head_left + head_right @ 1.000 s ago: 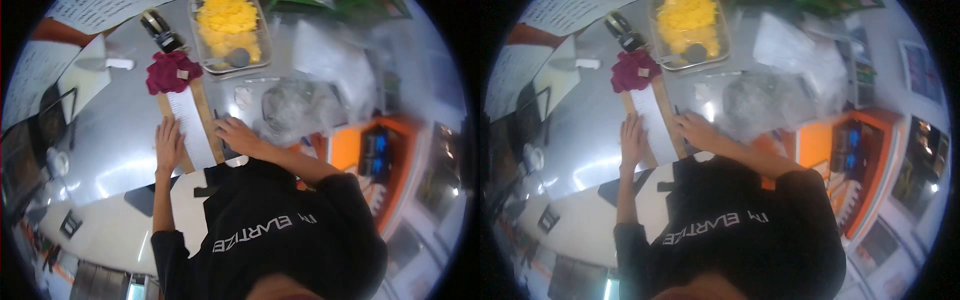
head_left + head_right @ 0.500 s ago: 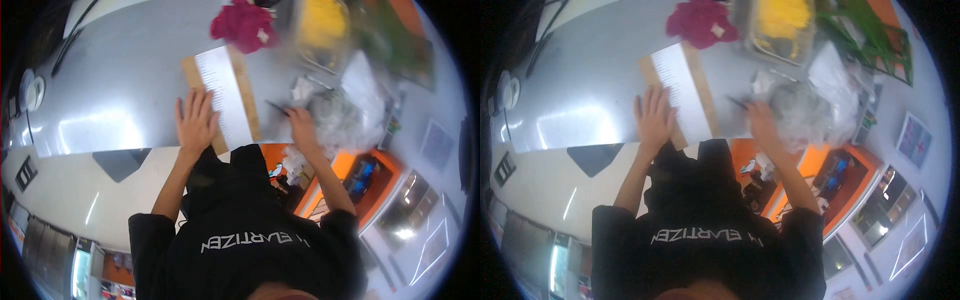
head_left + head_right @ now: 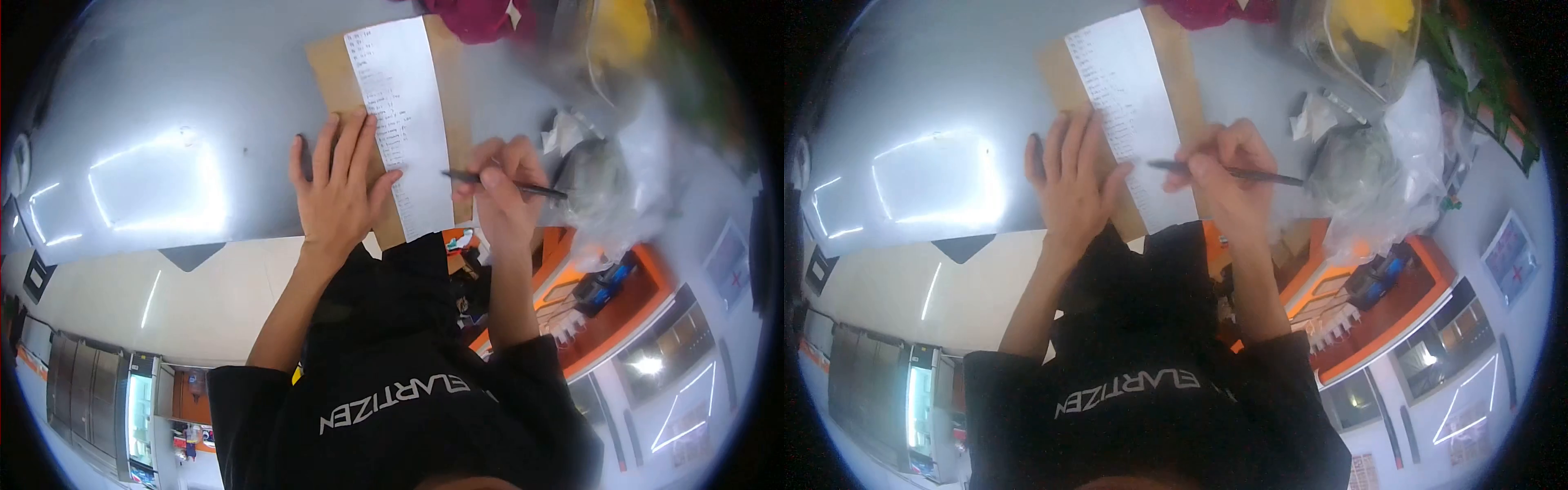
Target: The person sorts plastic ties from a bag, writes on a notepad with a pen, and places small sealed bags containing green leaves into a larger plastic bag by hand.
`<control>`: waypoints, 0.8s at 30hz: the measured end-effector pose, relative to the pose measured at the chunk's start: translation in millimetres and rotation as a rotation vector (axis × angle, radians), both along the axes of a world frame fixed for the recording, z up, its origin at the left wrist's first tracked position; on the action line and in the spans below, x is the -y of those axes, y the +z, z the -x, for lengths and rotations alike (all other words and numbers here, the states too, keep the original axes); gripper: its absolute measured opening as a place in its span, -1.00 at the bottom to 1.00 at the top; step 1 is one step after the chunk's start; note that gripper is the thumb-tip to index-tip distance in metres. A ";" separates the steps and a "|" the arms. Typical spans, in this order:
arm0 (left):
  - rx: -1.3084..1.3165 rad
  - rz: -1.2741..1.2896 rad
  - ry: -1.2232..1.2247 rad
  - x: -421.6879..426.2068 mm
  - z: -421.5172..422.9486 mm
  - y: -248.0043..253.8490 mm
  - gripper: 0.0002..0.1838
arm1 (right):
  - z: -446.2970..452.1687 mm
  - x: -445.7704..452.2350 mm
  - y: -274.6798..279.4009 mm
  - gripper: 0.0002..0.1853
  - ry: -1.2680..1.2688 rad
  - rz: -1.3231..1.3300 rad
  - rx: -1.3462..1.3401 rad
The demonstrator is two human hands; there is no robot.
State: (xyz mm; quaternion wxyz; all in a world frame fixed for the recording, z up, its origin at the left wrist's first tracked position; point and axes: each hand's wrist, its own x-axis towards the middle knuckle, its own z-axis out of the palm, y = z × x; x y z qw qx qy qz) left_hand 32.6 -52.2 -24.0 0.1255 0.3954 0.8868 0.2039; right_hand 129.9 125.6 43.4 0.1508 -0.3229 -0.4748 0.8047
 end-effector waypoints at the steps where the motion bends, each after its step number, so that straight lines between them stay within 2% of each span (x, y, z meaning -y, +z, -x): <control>1: 0.000 0.000 0.004 -1.2 1.8 -1.0 -0.29 | 4.5 -1.4 -11.4 -0.78 0.044 -0.109 -0.020; 3: -0.004 -0.003 -0.002 -0.9 4.3 -3.6 -0.29 | 10.1 -3.7 -32.1 -0.79 0.138 -0.326 -0.067; 6: -0.026 0.003 0.019 0.4 1.9 -4.1 -0.30 | 7.9 1.3 -47.0 -0.77 0.092 -0.230 -0.087; 8: -0.040 0.004 0.039 -0.9 2.7 -5.4 -0.32 | 14.9 11.3 -46.8 -0.72 0.042 -0.259 -0.076; 13: -0.034 -0.025 0.069 -1.0 1.6 -9.7 -0.36 | 18.0 17.1 -70.1 -0.66 0.013 -0.363 -0.084; 18: -0.021 -0.077 0.031 0.0 1.8 -13.4 -0.29 | 19.3 16.2 -73.7 -0.67 0.078 -0.597 0.002; 24: -0.023 -0.128 0.016 1.8 1.8 -8.0 -0.35 | 13.1 19.1 -69.1 -0.68 0.066 -0.644 0.050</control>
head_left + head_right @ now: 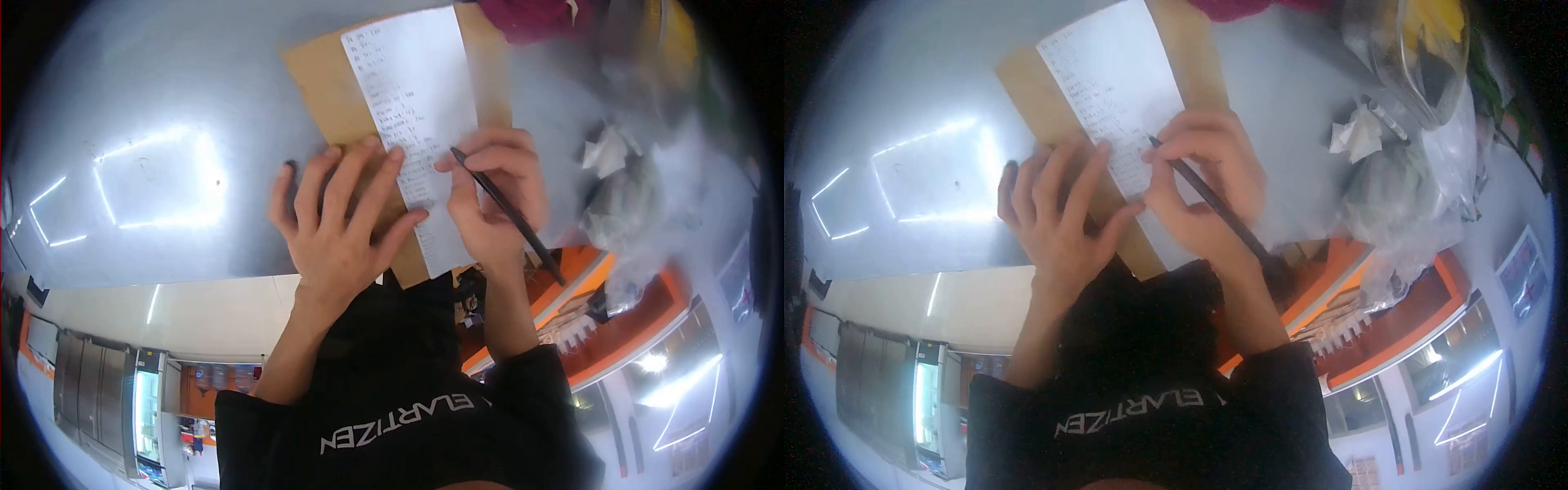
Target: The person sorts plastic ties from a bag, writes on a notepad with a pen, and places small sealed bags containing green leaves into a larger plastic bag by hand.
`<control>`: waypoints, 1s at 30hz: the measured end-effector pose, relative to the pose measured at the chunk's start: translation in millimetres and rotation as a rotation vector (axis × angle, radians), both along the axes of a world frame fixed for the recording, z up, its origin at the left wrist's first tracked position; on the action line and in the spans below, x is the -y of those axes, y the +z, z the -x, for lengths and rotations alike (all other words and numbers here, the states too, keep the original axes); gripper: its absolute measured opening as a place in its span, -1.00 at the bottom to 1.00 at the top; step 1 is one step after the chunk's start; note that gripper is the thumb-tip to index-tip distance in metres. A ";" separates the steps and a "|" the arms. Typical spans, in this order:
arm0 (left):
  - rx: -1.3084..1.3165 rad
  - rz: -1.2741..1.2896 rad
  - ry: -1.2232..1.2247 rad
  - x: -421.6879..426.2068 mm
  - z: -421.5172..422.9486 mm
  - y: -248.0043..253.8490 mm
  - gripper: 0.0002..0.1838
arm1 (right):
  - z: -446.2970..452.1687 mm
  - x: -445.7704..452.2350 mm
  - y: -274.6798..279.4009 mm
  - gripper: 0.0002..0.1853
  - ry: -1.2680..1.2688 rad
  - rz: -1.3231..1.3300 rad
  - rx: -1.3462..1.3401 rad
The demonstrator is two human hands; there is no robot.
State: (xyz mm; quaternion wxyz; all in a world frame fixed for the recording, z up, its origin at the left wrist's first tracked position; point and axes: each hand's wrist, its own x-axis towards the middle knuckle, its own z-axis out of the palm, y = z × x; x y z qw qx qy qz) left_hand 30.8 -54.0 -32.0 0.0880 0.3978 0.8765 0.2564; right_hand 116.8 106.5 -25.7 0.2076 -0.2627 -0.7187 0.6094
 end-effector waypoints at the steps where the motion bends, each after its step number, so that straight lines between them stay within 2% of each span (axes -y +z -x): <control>1: 0.012 -0.016 0.009 0.1 0.3 1.5 -0.37 | 2.4 1.0 1.2 -0.69 -0.014 -0.008 0.004; 3: 0.062 -0.050 -0.044 6.0 0.8 1.1 -0.39 | 11.6 0.7 6.1 -0.70 -0.042 -0.022 0.015; 8: 0.208 -0.203 -0.093 15.9 5.8 -4.5 -0.47 | 32.3 -14.2 -1.8 -0.72 0.163 -0.265 0.009; 11: 0.141 -0.245 0.071 4.7 11.6 -2.8 -0.48 | 36.5 -18.3 -10.0 -0.73 0.163 -0.259 0.025; 17: -0.059 0.021 0.029 -25.7 50.6 -8.2 -0.42 | 38.3 -26.2 -16.5 -0.70 0.199 -0.216 0.007; 21: -0.077 0.032 0.052 -26.8 51.6 -14.0 -0.39 | 47.5 -32.9 -10.5 -0.68 0.254 -0.230 0.009; 30: 0.012 0.045 0.077 -29.8 52.4 -8.2 -0.45 | 45.8 -35.6 -17.2 -0.70 0.256 -0.265 0.000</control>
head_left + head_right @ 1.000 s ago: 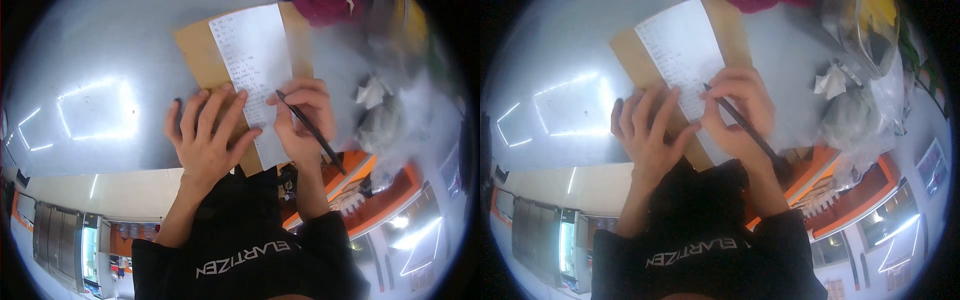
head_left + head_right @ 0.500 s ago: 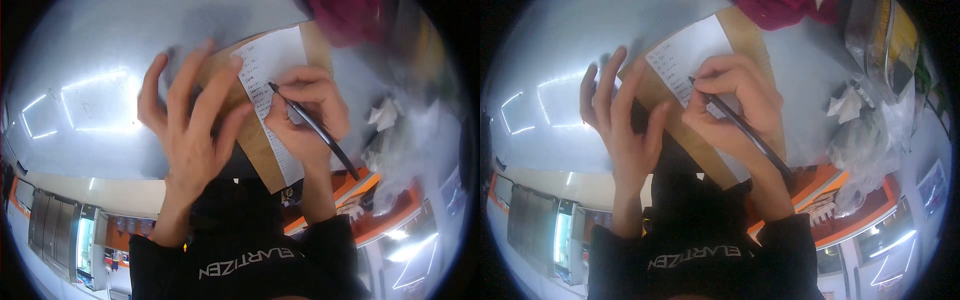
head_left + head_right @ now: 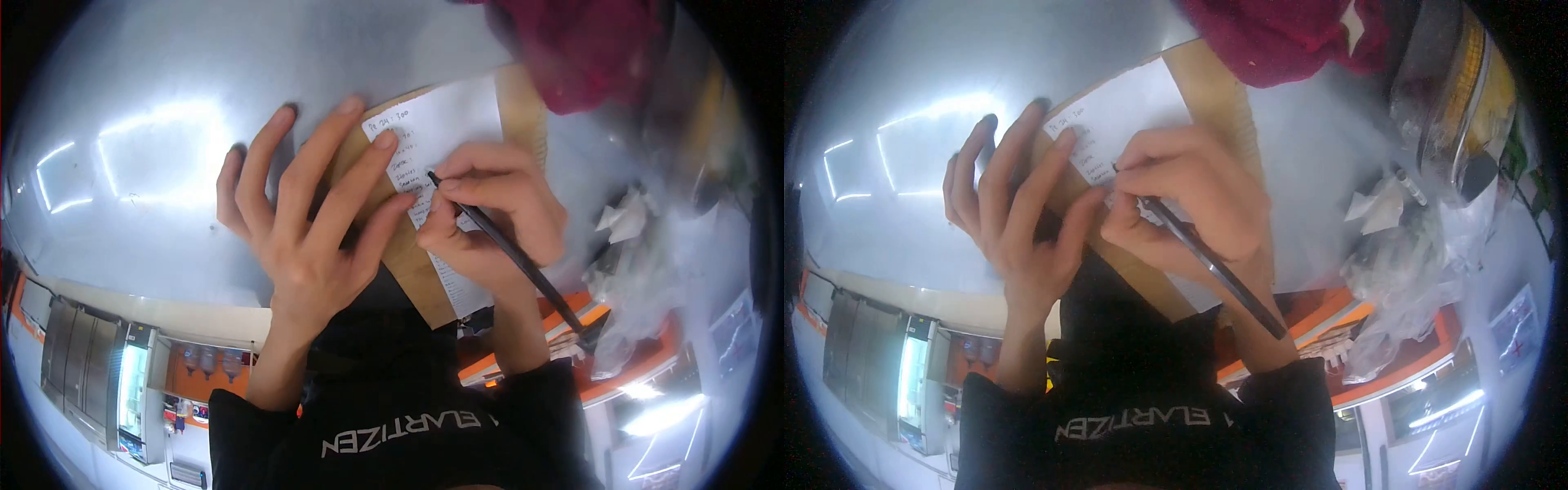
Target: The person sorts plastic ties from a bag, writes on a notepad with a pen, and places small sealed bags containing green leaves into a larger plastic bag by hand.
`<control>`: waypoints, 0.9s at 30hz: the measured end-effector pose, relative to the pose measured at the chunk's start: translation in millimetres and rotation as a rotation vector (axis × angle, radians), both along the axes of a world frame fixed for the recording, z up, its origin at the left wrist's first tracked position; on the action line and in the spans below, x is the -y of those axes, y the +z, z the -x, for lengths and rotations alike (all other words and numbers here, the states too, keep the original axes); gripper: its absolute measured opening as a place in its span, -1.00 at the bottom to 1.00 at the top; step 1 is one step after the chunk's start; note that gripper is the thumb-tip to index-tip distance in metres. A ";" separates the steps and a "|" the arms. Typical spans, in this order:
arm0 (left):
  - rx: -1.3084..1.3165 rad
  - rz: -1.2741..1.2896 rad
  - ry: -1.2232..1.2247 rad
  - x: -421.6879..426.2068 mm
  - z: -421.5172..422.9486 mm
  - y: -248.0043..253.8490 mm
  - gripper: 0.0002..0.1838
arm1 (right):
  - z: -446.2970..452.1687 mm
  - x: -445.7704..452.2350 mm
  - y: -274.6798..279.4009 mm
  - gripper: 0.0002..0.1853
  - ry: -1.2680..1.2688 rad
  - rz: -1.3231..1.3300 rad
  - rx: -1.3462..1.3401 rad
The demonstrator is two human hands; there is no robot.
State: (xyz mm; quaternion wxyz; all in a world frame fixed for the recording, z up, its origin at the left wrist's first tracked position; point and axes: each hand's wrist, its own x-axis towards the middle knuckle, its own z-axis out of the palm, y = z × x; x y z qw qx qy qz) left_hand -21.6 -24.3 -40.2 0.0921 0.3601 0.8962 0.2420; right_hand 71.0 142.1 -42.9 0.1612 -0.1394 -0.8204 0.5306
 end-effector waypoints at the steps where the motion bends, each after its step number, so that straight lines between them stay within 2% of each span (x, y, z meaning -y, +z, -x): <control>1: -0.004 -0.006 -0.002 -0.5 -0.9 -0.6 -0.46 | -0.1 -1.1 -1.1 -0.71 0.004 -0.009 -0.009; 9: -0.021 -0.035 -0.013 1.7 0.3 -2.3 -0.53 | 4.3 0.7 -0.1 -0.76 -0.006 -0.073 -0.010; 27: -0.023 -0.039 -0.011 3.4 2.5 -2.8 -0.53 | 4.4 3.8 0.1 -0.75 -0.016 -0.098 -0.007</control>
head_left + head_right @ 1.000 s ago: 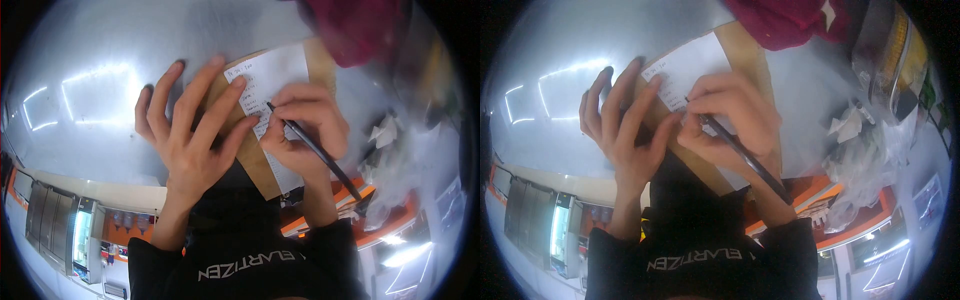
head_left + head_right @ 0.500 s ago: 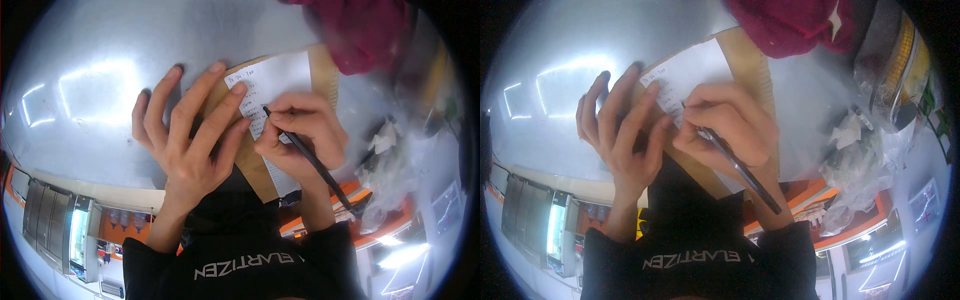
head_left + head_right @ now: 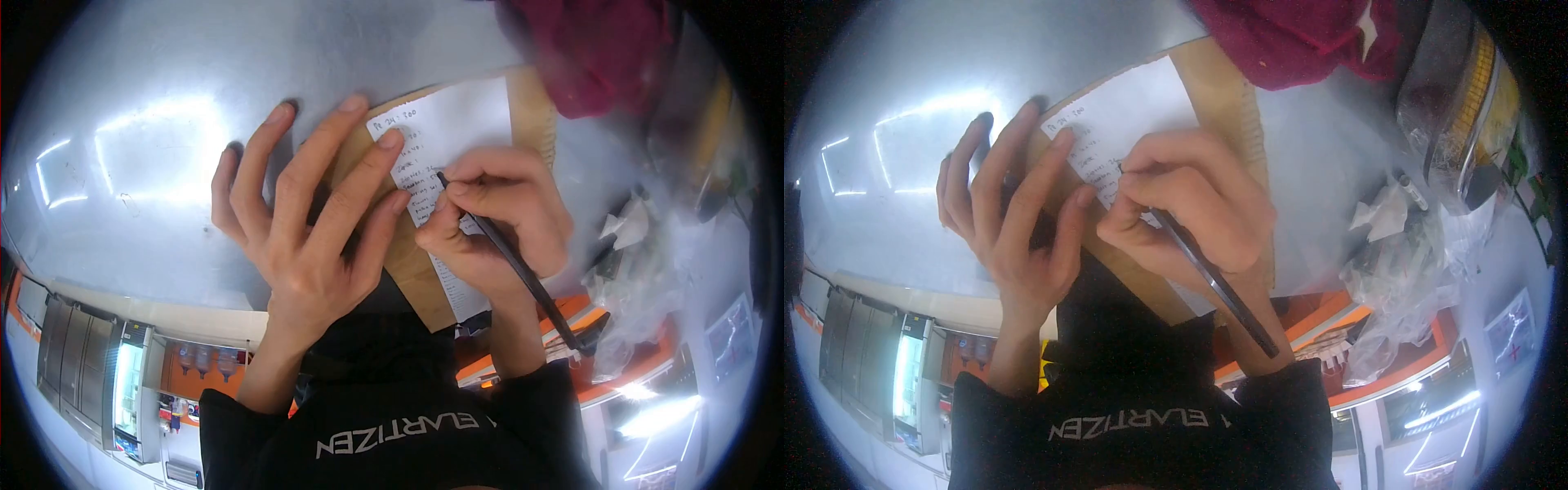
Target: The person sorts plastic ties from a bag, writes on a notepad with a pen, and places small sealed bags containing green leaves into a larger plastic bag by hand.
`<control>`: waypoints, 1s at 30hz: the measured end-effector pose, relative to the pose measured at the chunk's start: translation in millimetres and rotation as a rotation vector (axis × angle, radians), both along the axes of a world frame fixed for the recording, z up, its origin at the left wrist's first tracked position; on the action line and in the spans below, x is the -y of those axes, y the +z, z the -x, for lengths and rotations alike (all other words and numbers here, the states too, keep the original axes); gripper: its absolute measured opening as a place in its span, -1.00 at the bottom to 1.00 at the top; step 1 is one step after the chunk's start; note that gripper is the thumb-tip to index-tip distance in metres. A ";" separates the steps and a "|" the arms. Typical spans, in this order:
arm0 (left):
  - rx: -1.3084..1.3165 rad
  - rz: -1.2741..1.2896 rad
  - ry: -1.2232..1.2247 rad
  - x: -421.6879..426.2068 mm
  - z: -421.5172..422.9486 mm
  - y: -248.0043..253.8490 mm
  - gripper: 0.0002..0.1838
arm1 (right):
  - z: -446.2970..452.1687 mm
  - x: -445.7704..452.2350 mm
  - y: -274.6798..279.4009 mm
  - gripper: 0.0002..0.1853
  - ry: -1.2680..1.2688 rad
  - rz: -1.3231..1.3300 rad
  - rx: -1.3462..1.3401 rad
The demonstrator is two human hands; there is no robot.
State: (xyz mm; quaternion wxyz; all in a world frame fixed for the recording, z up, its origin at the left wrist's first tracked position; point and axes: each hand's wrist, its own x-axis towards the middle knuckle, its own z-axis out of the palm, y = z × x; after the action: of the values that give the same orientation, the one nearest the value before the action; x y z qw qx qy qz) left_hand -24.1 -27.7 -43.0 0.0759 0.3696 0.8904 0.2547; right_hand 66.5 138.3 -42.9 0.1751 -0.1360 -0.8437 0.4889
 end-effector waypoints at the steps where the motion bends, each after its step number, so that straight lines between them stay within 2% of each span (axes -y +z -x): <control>1: -0.003 0.002 0.000 0.2 -0.3 -0.1 -0.54 | -0.1 0.1 -0.3 -0.75 0.000 0.001 -0.002; 20: -0.018 -0.023 0.011 1.0 -1.2 -1.9 -0.56 | -1.5 1.7 2.1 -0.71 -0.029 -0.025 0.003; 25: 0.019 -0.013 0.023 0.1 -0.4 3.1 -0.55 | -11.7 5.0 -0.5 -0.66 -0.242 0.379 -0.087; 27: 0.004 -0.048 0.057 -5.3 0.5 6.9 -0.60 | -13.7 0.4 13.9 -0.65 -0.285 0.495 -0.053; 28: -0.002 -0.019 0.040 -5.2 0.9 9.3 -0.58 | -16.1 3.3 30.0 -0.65 -0.434 0.659 0.008; 30: -0.023 0.003 0.085 -5.4 1.8 13.9 -0.57 | -38.3 -7.8 58.7 -0.72 -0.321 0.497 0.359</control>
State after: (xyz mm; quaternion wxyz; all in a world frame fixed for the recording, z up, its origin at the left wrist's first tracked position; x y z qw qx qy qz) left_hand -25.9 -22.3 -29.1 0.0552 0.3343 0.9065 0.2520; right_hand 104.8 146.1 15.8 0.0602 -0.3895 -0.6839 0.6139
